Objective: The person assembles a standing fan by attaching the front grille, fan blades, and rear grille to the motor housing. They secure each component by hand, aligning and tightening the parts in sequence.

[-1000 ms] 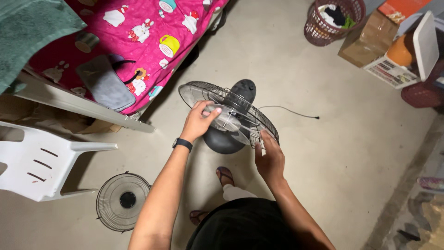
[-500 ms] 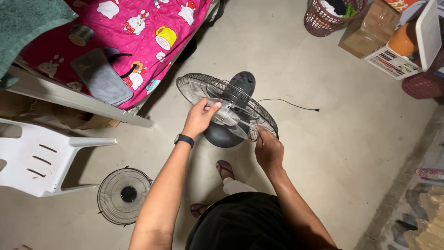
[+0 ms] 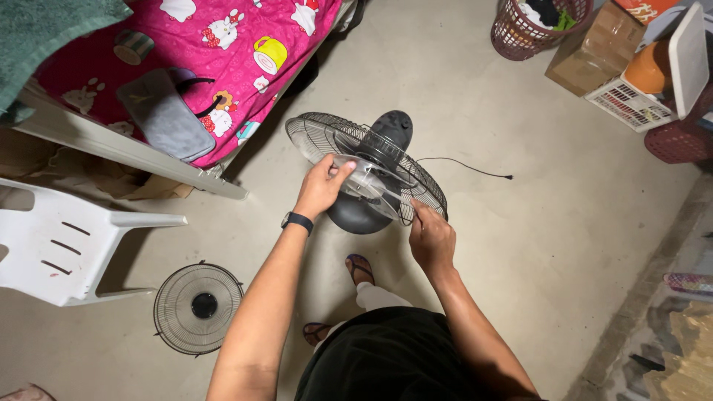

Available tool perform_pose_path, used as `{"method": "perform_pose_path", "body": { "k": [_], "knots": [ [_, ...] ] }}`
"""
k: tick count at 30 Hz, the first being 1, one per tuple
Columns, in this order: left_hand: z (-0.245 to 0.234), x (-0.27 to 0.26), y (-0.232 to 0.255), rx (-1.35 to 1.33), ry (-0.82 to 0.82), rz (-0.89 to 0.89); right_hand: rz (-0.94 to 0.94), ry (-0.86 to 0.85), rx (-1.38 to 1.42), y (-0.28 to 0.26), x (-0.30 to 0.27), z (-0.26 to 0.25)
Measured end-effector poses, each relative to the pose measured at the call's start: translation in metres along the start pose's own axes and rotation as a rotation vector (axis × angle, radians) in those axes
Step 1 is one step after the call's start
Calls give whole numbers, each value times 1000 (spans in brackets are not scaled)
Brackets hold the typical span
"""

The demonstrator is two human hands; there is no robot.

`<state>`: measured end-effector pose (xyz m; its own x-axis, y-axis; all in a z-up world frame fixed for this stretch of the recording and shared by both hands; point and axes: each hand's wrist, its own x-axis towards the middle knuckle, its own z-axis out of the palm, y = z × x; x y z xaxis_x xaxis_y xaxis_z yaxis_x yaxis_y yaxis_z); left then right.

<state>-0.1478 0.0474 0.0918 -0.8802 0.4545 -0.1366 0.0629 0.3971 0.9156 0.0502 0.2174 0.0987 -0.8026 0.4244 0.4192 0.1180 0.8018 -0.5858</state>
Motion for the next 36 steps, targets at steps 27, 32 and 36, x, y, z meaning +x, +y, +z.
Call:
{"method": "perform_pose_path", "body": {
  "k": [27,32,36],
  "knots": [
    [-15,-24,-2,-9,67,-101,-73,-10,43,-25,-5,-6],
    [-22,-33,-22,-20,90,-91,-83,-40,43,-34,-12,-2],
    [-31,-42,-51,112,148,-89,-58,-126,38,-40,-21,5]
  ]
}}
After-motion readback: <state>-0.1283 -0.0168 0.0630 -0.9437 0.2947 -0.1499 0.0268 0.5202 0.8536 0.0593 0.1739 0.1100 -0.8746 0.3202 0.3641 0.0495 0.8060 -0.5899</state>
